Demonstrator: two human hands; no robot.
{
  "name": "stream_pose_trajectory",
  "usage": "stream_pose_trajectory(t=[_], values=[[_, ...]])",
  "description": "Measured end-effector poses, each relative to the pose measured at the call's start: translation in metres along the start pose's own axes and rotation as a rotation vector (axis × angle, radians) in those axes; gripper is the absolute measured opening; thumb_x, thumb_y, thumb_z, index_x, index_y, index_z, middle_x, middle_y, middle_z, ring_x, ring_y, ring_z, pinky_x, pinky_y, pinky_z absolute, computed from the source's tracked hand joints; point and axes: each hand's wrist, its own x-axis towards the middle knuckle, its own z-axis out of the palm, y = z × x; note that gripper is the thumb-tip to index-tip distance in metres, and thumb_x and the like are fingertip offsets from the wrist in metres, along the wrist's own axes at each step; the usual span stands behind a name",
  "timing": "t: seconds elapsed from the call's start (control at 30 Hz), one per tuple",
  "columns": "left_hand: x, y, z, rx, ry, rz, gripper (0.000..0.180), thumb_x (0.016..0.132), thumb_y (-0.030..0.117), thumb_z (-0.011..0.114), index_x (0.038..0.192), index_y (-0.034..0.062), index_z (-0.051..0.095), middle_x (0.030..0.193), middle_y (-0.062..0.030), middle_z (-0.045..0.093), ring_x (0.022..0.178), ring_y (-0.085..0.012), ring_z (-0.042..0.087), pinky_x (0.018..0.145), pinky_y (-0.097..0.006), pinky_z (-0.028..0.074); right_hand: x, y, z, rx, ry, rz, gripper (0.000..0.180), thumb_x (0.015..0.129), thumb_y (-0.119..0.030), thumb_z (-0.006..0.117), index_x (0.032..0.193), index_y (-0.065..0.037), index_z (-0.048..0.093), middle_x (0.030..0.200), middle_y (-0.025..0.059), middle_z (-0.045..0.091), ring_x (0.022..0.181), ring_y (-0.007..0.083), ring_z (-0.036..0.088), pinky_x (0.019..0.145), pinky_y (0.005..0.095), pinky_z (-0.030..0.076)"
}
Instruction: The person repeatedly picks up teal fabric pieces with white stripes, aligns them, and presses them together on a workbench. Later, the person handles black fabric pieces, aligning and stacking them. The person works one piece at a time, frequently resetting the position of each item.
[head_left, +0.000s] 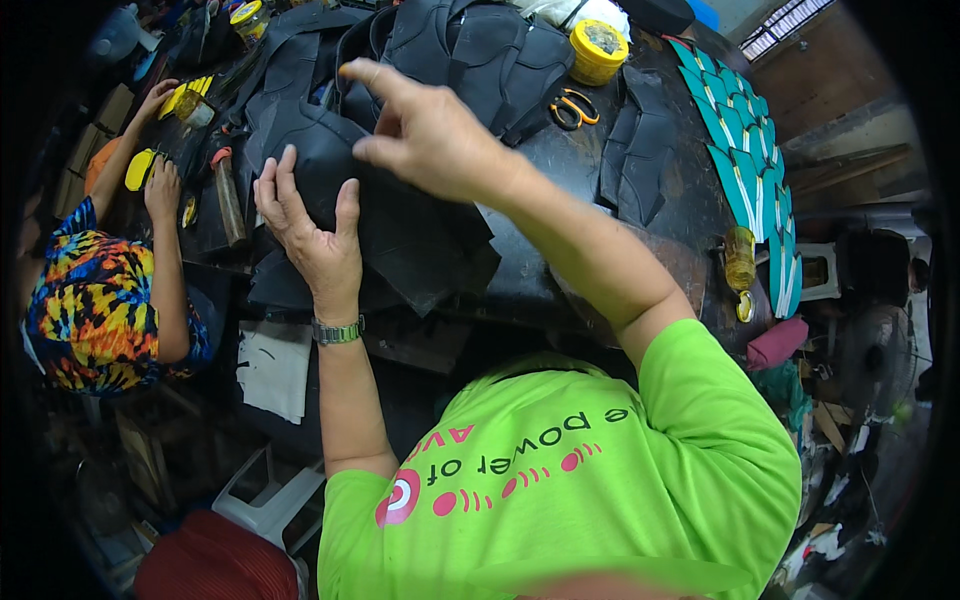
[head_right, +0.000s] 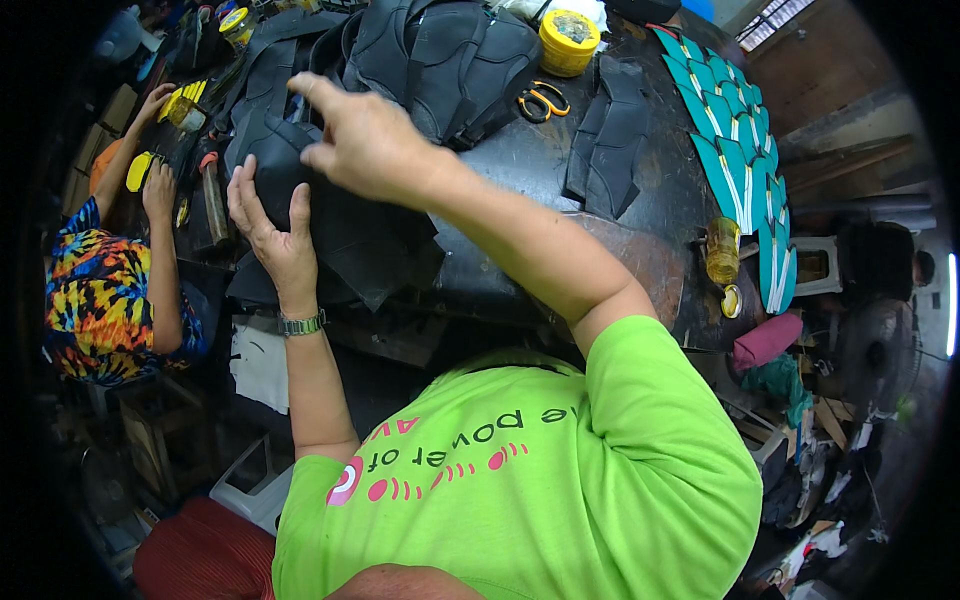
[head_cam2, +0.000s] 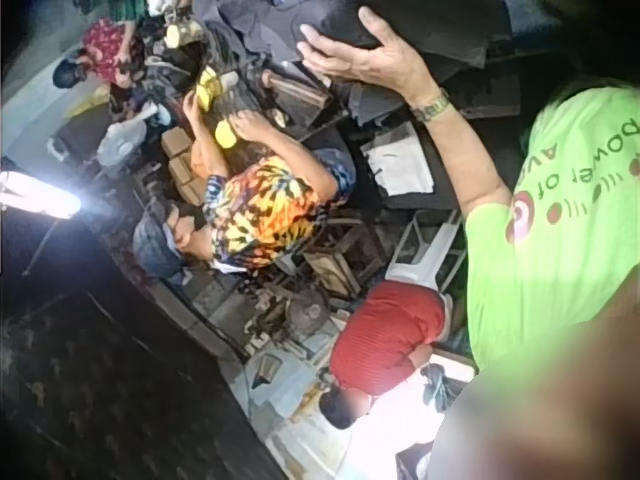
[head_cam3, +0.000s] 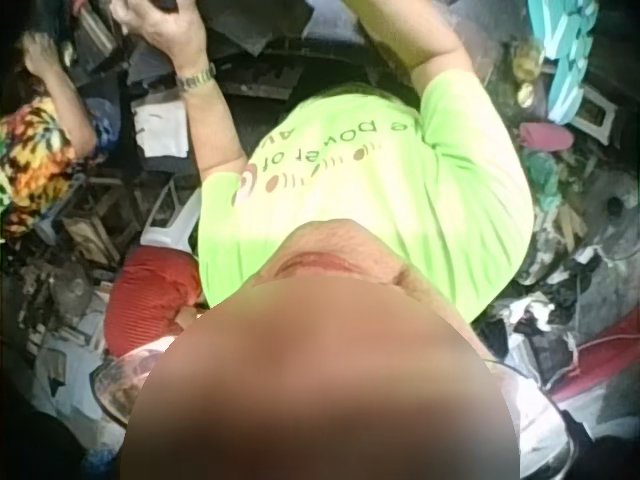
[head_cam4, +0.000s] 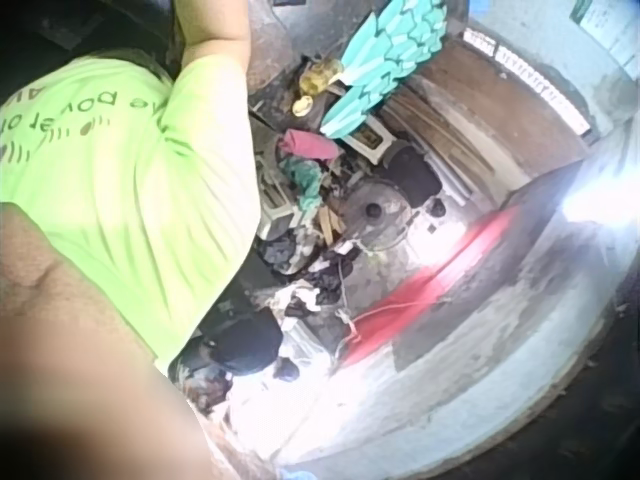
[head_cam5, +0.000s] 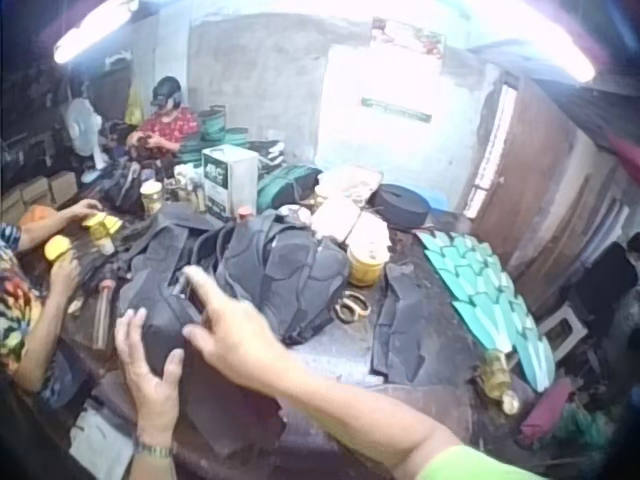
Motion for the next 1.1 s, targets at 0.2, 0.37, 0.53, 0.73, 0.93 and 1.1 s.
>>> stream_pose_trajectory(t=[0.2,0.37,0.53,0.73,0.93,1.1], values=[[-0.002,0.004,0.002,0.122,0.09,0.018,0.069,0.087,0.041,0.076,0.145,0.0136,0.049,0.158,-0.0146,0.032,0.149,-0.0394,0.026,0.119,-0.06,0.023,0.056,0.055,-0.015,-0.5,0.287,0.279,0.1,0.082,-0.021,0.077,0.162,-0.014,0.018,0.116,0.0277,0.062,0.104,0.0445,0.064,0.087,0.0557,0.053],[-0.003,0.007,0.001,0.176,0.071,0.01,0.067,0.087,0.043,0.075,0.141,0.0132,0.05,0.155,-0.0156,0.041,0.148,-0.0411,0.03,0.117,-0.063,0.023,0.075,0.087,-0.001,-0.553,0.18,0.356,0.089,0.083,-0.008,0.069,0.16,-0.016,0.026,0.116,0.0277,0.063,0.104,0.0413,0.065,0.087,0.0501,0.055],[-0.001,0.004,0.003,0.081,0.088,0.057,0.067,0.088,0.042,0.075,0.141,0.0106,0.049,0.15,-0.0165,0.048,0.146,-0.0418,0.034,0.119,-0.059,0.024,0.057,0.087,-0.017,-0.233,0.483,-0.406,0.071,0.087,0.009,0.055,0.154,-0.008,0.04,0.144,0.0178,0.057,0.127,0.0363,0.059,0.106,0.0395,0.048],[-0.001,0.004,0.004,0.073,0.081,0.058,0.069,0.089,0.042,0.075,0.142,0.0101,0.047,0.151,-0.0172,0.046,0.146,-0.0417,0.034,0.119,-0.057,0.026,-0.058,0.079,-0.097,-0.319,0.762,-0.24,0.072,0.094,-0.001,0.065,0.157,-0.015,0.032,0.111,0.0171,0.068,0.095,0.0267,0.069,0.083,0.0377,0.055],[-0.001,0.006,0.002,0.066,0.074,0.06,0.07,0.089,0.043,0.074,0.143,0.0097,0.046,0.152,-0.0174,0.045,0.146,-0.0422,0.034,0.119,-0.057,0.025,-0.167,0.108,-0.123,-0.25,0.749,0.273,0.086,0.094,0.005,0.059,0.164,-0.019,0.016,0.1,0.0065,0.059,0.091,0.0146,0.059,0.086,0.028,0.049],[-0.001,0.007,0.001,0.057,0.067,0.057,0.07,0.09,0.043,0.074,0.144,0.0094,0.046,0.152,-0.0176,0.045,0.146,-0.0424,0.033,0.119,-0.056,0.025,-0.172,0.113,-0.13,-1.015,0.182,0.826,0.093,0.086,-0.009,0.072,0.163,-0.021,0.02,0.106,0.0199,0.066,0.099,0.0368,0.066,0.088,0.0453,0.053]])
